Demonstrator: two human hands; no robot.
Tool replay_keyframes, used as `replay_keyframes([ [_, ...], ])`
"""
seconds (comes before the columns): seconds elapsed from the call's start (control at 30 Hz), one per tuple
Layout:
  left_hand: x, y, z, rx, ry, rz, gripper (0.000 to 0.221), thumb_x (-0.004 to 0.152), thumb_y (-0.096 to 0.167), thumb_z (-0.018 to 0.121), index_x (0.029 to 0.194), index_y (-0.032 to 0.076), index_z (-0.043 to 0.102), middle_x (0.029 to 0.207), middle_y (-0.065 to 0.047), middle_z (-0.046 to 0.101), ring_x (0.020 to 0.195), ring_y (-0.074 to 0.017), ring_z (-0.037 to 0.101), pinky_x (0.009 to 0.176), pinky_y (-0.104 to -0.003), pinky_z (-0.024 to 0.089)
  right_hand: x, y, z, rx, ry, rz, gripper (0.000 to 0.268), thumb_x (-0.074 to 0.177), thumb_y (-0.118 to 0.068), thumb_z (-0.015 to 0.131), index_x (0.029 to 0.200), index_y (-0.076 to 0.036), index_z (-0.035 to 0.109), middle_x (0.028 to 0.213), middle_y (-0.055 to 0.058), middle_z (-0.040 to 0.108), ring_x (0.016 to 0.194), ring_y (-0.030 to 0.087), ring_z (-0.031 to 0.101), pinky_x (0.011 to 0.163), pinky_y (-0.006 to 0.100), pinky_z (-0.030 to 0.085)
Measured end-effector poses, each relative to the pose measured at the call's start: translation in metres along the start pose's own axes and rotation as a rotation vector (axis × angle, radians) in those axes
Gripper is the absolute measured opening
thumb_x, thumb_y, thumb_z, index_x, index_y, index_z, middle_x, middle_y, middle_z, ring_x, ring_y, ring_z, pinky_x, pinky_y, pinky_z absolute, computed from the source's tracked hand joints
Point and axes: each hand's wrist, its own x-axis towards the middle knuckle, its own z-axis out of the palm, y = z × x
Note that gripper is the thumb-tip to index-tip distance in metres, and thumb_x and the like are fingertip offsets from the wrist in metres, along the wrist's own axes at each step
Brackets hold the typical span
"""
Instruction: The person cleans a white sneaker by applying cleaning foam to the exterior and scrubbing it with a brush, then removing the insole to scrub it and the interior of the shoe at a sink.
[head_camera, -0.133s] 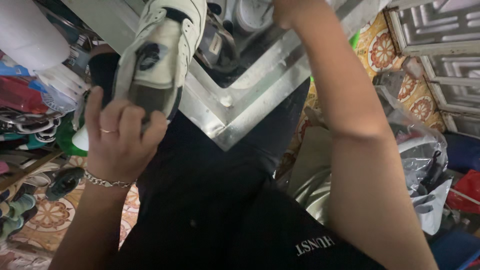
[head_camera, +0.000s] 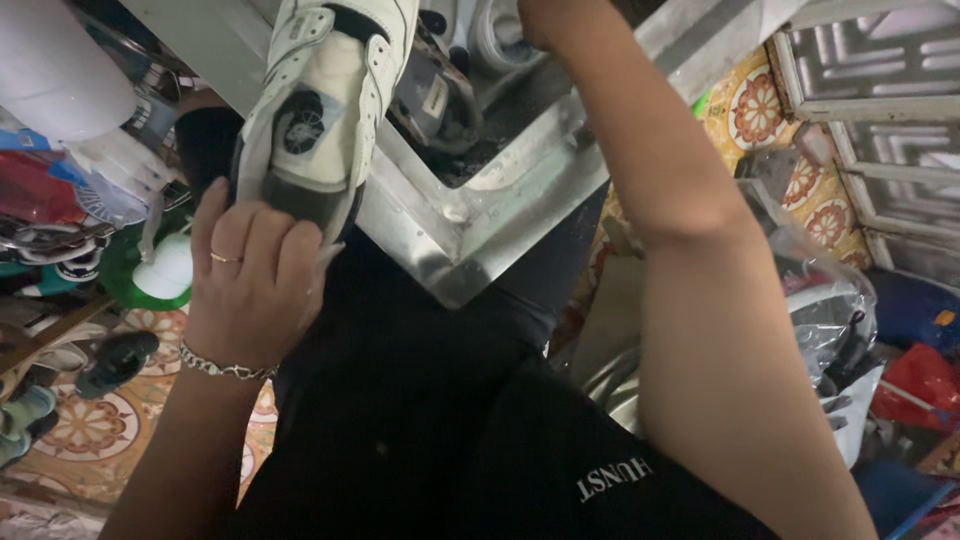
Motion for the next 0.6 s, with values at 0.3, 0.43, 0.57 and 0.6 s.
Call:
replay_keyframes([
  [0.3,0.016,-0.001,-0.005,-0.147,0.008,-0.015,0.018,0.086,0.009,0.076,0.100,0.007,0.065,0.097,-0.010,0.056,0.109,-0.0301,0.055,0.113,-0.057,0.047,0.032,-0.034,0.016,-0.129,-0.011,0.041,0.024,0.090,-0.016,0.067,0.105,0.001,0.076,0.106,0.023,0.073,0.089,0.042,0.072,0.065,0.055,0.058],
  [0.43,0.018,-0.002,-0.005,-0.131,-0.020,-0.030,0.018,0.086,0.008,0.077,0.100,0.009,0.065,0.096,-0.007,0.056,0.109,-0.0279,0.055,0.114,-0.057,0.048,0.016,-0.034,-0.008,0.069,-0.181,0.062,0.029,0.094,-0.023,0.065,0.108,0.000,0.076,0.113,0.024,0.072,0.103,0.040,0.069,0.085,0.049,0.056],
  [0.57,0.023,-0.003,-0.009,-0.142,-0.068,-0.043,0.023,0.080,0.009,0.077,0.101,0.009,0.067,0.096,-0.008,0.056,0.109,-0.0279,0.056,0.114,-0.058,0.047,0.022,-0.035,0.006,0.018,-0.081,0.160,0.038,0.084,-0.020,0.067,0.114,0.004,0.070,0.109,0.026,0.071,0.094,0.041,0.071,0.072,0.050,0.057],
  [0.6,0.024,-0.004,-0.008,-0.141,-0.071,-0.042,0.023,0.080,0.009,0.077,0.101,0.009,0.067,0.096,-0.008,0.056,0.109,-0.0279,0.056,0.114,-0.058,0.047,0.027,-0.035,0.013,0.021,-0.081,0.159,0.038,0.084,-0.020,0.067,0.114,0.004,0.070,0.109,0.026,0.071,0.094,0.041,0.071,0.072,0.050,0.057],
])
